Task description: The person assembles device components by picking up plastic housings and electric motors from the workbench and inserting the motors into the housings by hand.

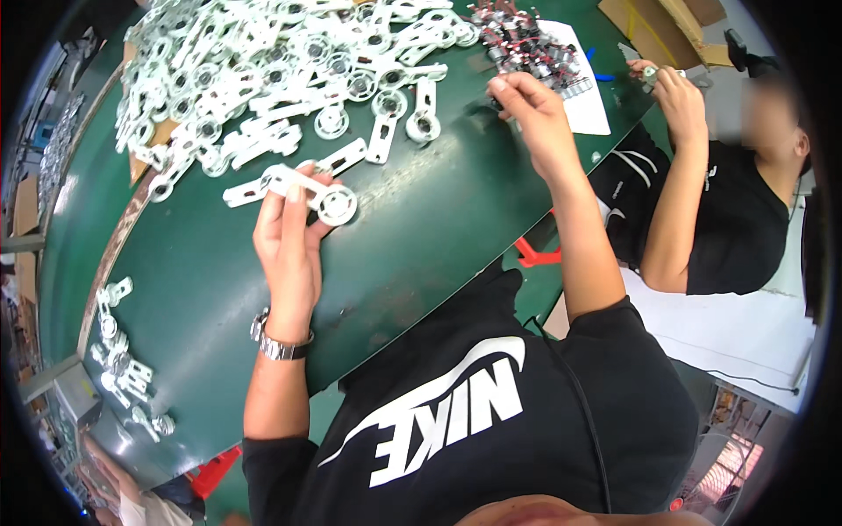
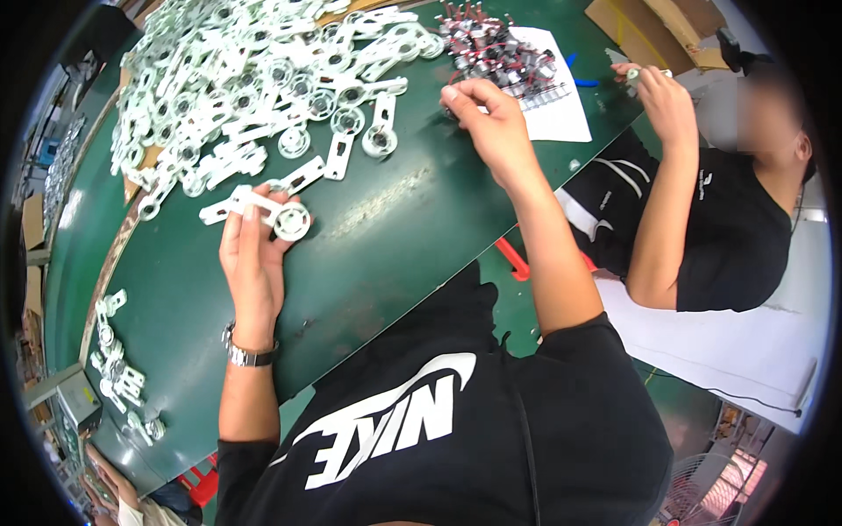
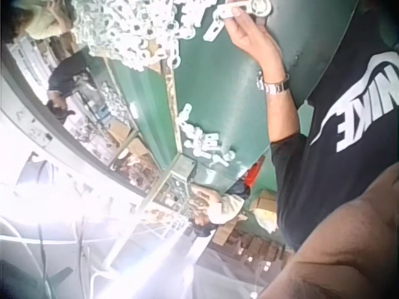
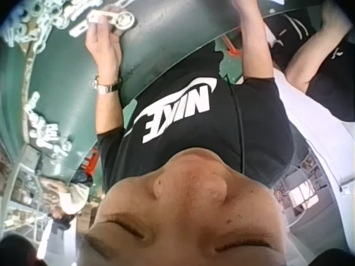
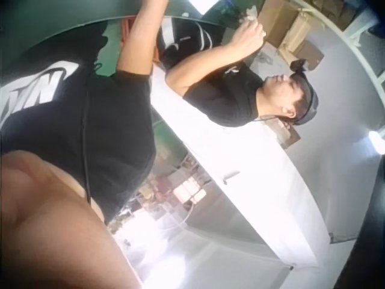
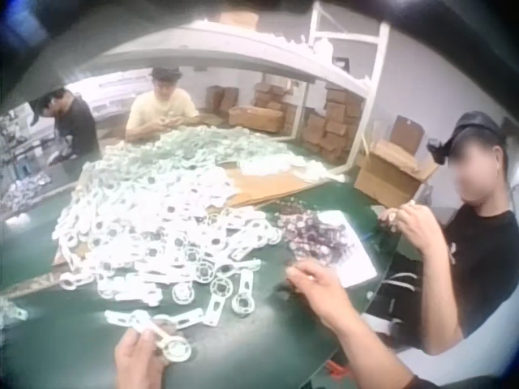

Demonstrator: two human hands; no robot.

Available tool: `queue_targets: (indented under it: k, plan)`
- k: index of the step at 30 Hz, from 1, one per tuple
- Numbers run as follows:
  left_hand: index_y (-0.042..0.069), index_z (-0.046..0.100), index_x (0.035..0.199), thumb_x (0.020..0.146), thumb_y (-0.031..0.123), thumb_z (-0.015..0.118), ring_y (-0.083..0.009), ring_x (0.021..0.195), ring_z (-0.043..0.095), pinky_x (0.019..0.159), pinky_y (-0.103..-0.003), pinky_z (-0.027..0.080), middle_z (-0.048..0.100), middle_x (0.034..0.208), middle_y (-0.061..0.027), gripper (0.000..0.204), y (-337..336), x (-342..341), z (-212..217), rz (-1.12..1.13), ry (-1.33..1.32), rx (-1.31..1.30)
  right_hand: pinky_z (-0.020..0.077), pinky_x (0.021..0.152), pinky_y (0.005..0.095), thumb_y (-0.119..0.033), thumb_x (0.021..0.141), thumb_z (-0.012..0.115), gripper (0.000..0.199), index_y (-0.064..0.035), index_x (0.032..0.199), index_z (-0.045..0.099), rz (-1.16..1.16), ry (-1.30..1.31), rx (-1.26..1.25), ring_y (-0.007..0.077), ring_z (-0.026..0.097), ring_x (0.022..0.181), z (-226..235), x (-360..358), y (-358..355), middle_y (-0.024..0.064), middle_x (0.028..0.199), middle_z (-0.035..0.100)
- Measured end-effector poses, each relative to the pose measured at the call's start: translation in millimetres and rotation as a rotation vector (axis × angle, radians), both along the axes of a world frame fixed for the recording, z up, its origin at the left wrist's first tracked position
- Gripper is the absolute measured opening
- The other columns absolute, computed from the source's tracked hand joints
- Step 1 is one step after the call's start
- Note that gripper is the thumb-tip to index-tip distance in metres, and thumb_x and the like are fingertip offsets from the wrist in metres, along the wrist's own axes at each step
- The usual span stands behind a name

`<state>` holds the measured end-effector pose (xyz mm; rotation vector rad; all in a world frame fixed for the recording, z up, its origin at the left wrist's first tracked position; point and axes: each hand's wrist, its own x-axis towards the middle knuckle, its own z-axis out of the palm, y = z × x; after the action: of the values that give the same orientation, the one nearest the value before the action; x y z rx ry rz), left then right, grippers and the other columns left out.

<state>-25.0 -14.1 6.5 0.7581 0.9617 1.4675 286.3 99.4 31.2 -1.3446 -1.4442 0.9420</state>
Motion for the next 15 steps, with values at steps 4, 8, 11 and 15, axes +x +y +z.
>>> queue_targets:
  k: [4, 8, 11, 15]
  plan:
    - [-0.006, 0.045, 0.145, 0.11, 0.026, 0.049, -0.0341, 0.124, 0.063, 0.101, -0.053, 0.057, 0.061, 0.135, -0.0225, 0.047, 2.1, -2.9, 0.0, -0.064, -0.124, -0.026, 0.0543, 0.079, 0.0318, -0.023, 0.107, 0.058, 0.019, -0.0065, 0.1, 0.063, 0.227, 0.34, -0.12, 0.0179, 0.069, 0.096, 8.8, -26.7, -31.9, 0.0064, 0.098, 0.07]
    - [-0.006, 0.036, 0.151, 0.11, 0.024, 0.046, -0.0348, 0.134, 0.055, 0.113, -0.053, 0.048, 0.05, 0.148, -0.0248, 0.051, 2.8, -8.7, 10.2, -0.118, -0.271, -0.032, 0.0547, 0.068, 0.0271, -0.02, 0.104, 0.064, 0.019, -0.0012, 0.104, 0.067, 0.389, 0.237, -0.264, 0.0144, 0.069, 0.08, 7.4, -67.4, -65.8, 0.0056, 0.089, 0.069]
    - [-0.008, 0.029, 0.154, 0.109, 0.021, 0.048, -0.0339, 0.138, 0.051, 0.116, -0.052, 0.045, 0.045, 0.153, -0.0247, 0.056, 4.2, -11.6, 9.5, -0.157, -0.368, 0.003, 0.0485, 0.062, 0.0253, -0.019, 0.103, 0.065, 0.018, -0.0017, 0.107, 0.069, 0.395, -0.005, -0.252, 0.0071, 0.063, 0.07, 13.6, -97.9, -81.9, -0.002, 0.081, 0.067]
    - [-0.006, 0.034, 0.152, 0.109, 0.018, 0.049, -0.0325, 0.137, 0.052, 0.115, -0.049, 0.046, 0.046, 0.152, -0.0239, 0.052, 2.8, -14.9, 5.2, -0.129, -0.411, 0.004, 0.0465, 0.061, 0.0489, -0.021, 0.102, 0.056, 0.027, 0.0021, 0.088, 0.057, 0.392, -0.374, -0.092, 0.0451, 0.06, 0.066, 42.4, -141.1, -94.7, 0.0239, 0.07, 0.06]
